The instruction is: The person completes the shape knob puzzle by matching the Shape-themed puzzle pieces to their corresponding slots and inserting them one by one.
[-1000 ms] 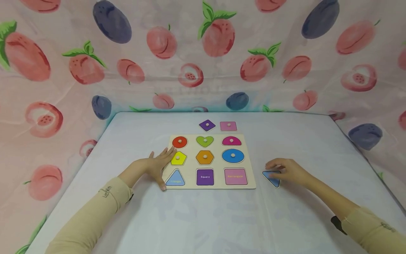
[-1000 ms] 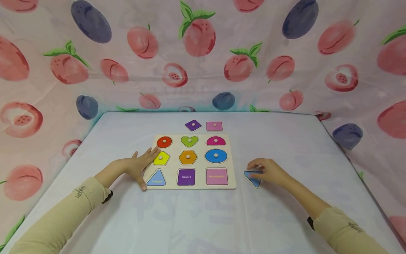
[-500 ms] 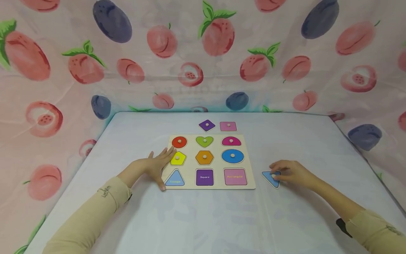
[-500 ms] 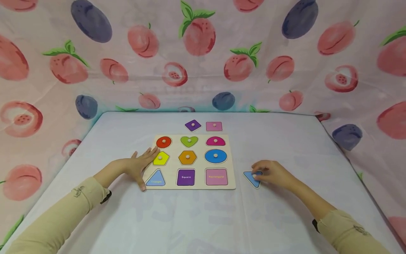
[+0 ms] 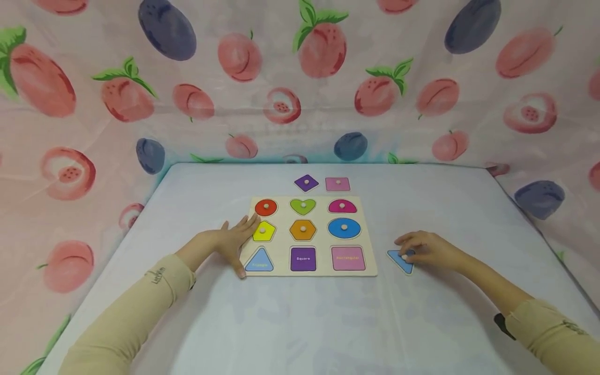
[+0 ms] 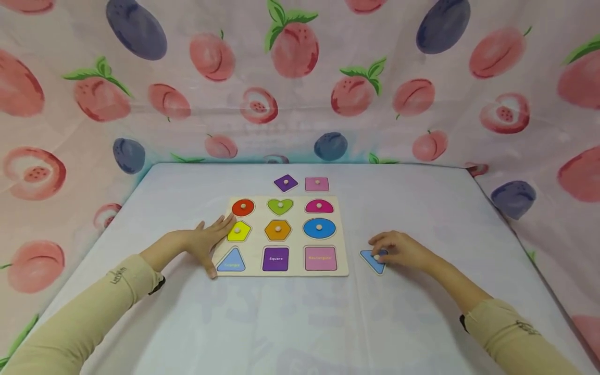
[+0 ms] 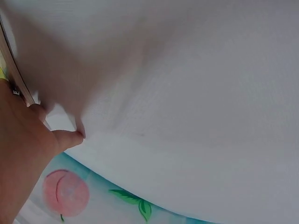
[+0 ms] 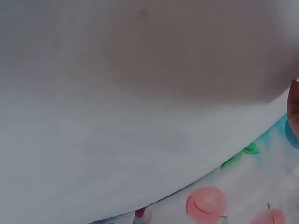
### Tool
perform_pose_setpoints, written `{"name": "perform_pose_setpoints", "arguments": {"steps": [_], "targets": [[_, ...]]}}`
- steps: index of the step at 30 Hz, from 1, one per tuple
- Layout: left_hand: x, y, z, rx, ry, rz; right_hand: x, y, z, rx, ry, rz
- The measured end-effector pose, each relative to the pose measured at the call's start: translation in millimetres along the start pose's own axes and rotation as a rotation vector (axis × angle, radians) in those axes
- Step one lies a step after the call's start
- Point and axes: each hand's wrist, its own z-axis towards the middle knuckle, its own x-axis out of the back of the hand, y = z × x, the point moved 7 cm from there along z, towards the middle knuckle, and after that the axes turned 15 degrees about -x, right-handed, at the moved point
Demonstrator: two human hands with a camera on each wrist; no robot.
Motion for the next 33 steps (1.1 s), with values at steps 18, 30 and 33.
{"name": "perform_pose_setpoints", "arguments": {"steps": [18, 30, 33], "targets": [[3.6, -2.0, -5.6, -0.025, 0.015, -0.008, -6.9, -19.4, 23.7, -0.125, -0.032, 0.03], [4.6, -6.8, -9.6, -0.03, 0.06, -0.01, -22.4, -51.2, 48.7, -0.102, -0.075, 0.048], [5.2, -7.8, -9.1, -0.033, 0.062, 0.022, -26.1, -61.4, 56.5, -0.092, -0.087, 0.067]]}}
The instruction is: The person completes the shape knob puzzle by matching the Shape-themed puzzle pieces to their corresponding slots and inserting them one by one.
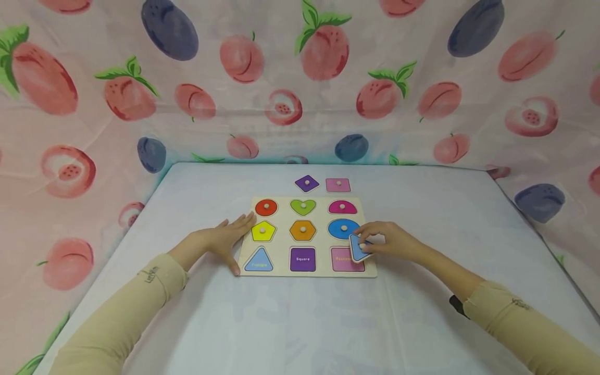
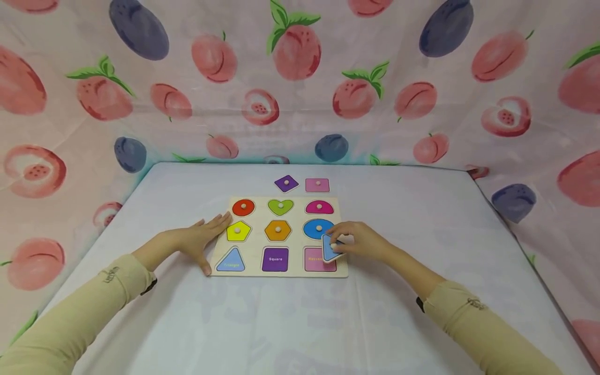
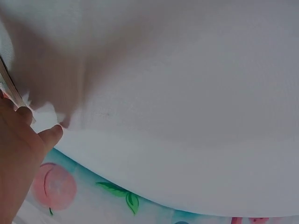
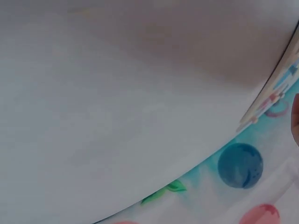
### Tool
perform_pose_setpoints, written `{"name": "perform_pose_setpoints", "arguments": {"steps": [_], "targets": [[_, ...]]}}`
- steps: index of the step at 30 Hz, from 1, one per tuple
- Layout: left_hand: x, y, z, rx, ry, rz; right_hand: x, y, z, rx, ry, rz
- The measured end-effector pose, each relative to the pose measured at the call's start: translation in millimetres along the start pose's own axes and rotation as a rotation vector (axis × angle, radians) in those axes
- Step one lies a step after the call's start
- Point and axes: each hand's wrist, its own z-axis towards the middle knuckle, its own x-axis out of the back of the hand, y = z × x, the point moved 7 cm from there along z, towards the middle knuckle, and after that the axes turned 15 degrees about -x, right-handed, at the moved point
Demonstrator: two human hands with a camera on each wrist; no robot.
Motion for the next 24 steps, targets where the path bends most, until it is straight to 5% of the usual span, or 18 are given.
{"name": "perform_pose_setpoints", "arguments": {"steps": [9, 24], "targets": [[-1.8, -4.4, 7.8, -0.004, -0.048, 0.085, -10.2, -33.9, 18.8, 0.047, -0.014, 0.041], [-1.1, -0.9, 7.9, 0.033, -0.07, 0.071, -42.4, -69.4, 48.4, 0.054, -0.011, 0.003]]}}
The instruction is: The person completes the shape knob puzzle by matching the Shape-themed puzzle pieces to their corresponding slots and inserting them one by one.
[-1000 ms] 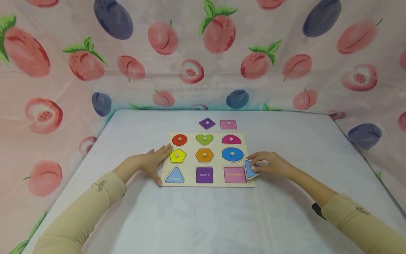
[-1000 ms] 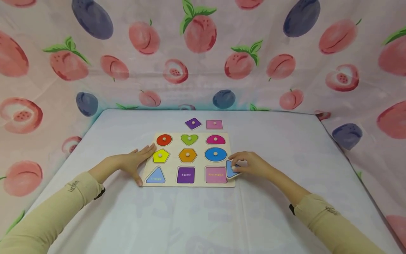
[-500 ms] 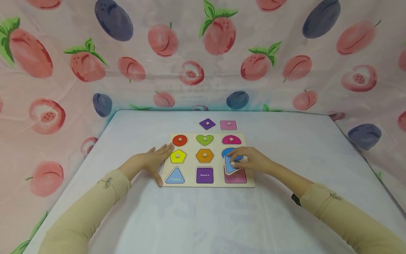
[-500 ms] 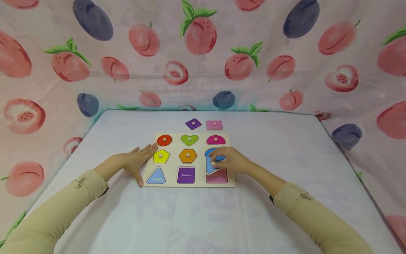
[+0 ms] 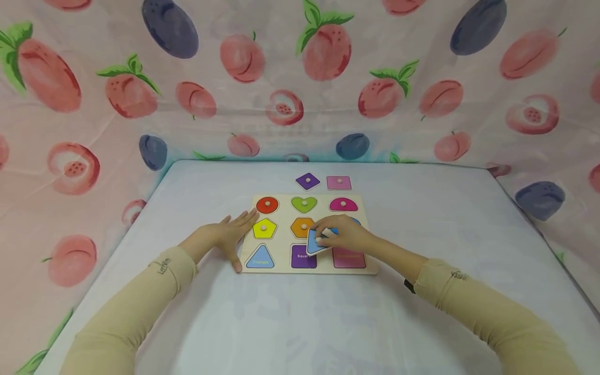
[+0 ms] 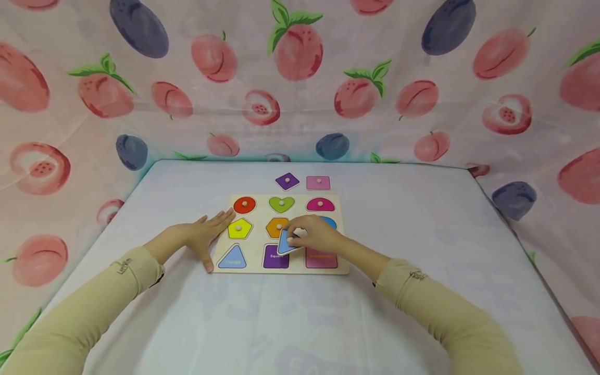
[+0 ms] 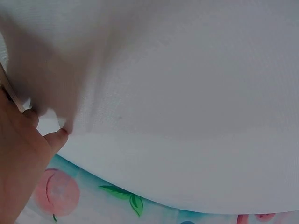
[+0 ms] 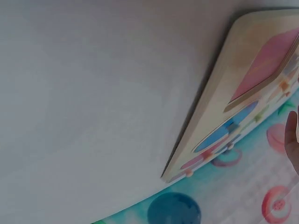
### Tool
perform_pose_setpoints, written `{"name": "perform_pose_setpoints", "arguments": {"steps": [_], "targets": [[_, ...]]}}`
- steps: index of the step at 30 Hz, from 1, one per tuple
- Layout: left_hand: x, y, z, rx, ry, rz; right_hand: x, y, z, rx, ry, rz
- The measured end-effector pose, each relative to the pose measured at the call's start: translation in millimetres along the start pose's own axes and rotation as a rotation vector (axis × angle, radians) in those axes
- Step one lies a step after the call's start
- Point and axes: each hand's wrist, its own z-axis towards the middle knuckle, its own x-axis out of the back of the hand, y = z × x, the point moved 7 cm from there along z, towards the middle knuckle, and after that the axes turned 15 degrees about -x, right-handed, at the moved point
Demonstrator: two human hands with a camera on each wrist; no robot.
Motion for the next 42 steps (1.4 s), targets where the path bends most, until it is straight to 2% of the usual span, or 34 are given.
{"name": "perform_pose_setpoints", "arguments": {"steps": [6, 13, 18, 24, 28, 36, 42], "targets": [[-0.6, -0.7, 3.6, -0.01, 0.018, -0.035, -10.5, -13.6, 6.5, 0.006, -0.044, -0.025], [-0.4, -1.5, 0.3, -0.009, 0.022, -0.029, -24.1, -30.0, 18.9, -0.032, -0.037, -0.044], [-1.4, -1.6, 0.7, -0.013, 0.025, -0.037, -36.7, -43.2, 23.4, -0.003, -0.028, -0.041], [-2.4, -2.8, 0.6, -0.021, 0.024, -0.025, -50.4, -62.3, 25.2, 0.056, 0.037, -0.113], [-1.6, -2.3, -0.3, -0.031, 0.031, -0.02, -57.7, -71.9, 25.6, 0.047, 0.084, -0.14], [1.7, -3.2, -2.8, -0.039, 0.046, -0.049, -73.5, -79.2, 34.8, 0.011, 0.108, -0.084], [-1.4, -2.6, -1.6, -0.053, 0.048, -0.067, -83.4, -84.0, 39.0, 0.03, 0.099, -0.112]]}}
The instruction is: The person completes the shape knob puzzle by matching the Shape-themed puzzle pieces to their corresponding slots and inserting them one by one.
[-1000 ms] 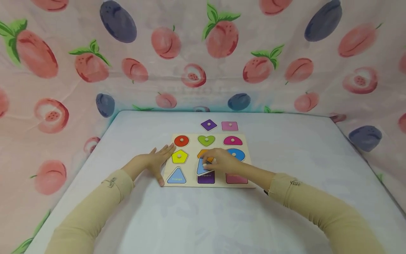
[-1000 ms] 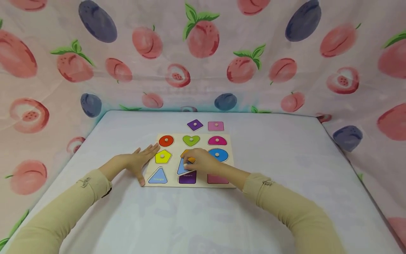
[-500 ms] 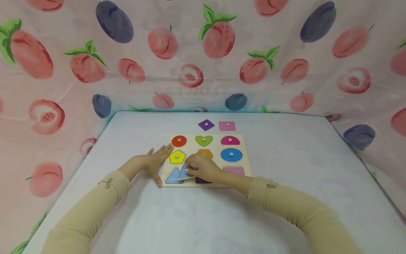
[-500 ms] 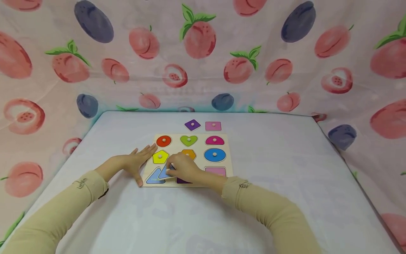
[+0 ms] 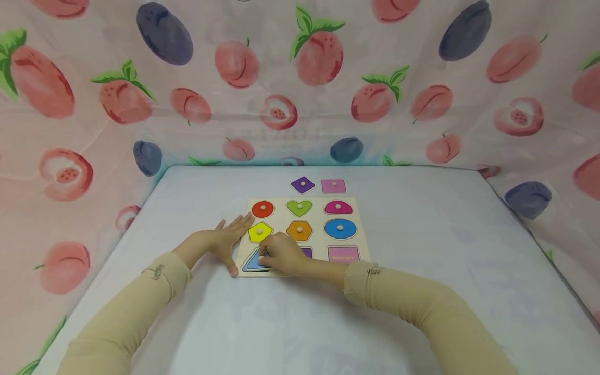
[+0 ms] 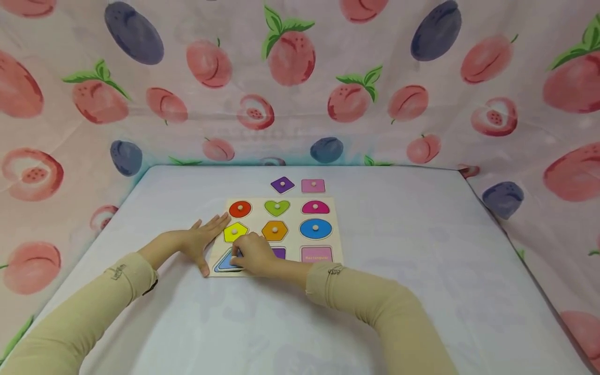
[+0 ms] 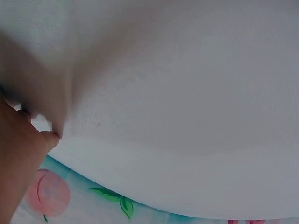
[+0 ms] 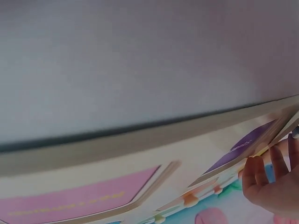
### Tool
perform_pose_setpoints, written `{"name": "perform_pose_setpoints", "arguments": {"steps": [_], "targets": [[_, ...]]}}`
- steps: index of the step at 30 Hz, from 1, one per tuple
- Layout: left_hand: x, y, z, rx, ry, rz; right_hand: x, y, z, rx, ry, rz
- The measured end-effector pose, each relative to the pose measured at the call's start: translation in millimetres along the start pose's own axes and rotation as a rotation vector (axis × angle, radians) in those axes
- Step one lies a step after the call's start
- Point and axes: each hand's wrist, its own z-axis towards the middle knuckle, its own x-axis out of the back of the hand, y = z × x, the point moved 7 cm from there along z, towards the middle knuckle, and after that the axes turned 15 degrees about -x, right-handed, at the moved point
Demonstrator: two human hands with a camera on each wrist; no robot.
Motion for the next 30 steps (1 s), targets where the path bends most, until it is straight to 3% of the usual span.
{"name": "perform_pose_setpoints", "arguments": {"steps": [13, 30], "targets": [[0.1, 3.4, 0.3, -0.019, 0.013, 0.008, -7.3, -13.9, -1.5, -0.035, 0.031, -0.096], [-2.0, -0.3, 0.6, -0.008, 0.009, -0.015, -7.4, -18.2, 3.9, -0.001, -0.027, -0.203]]}}
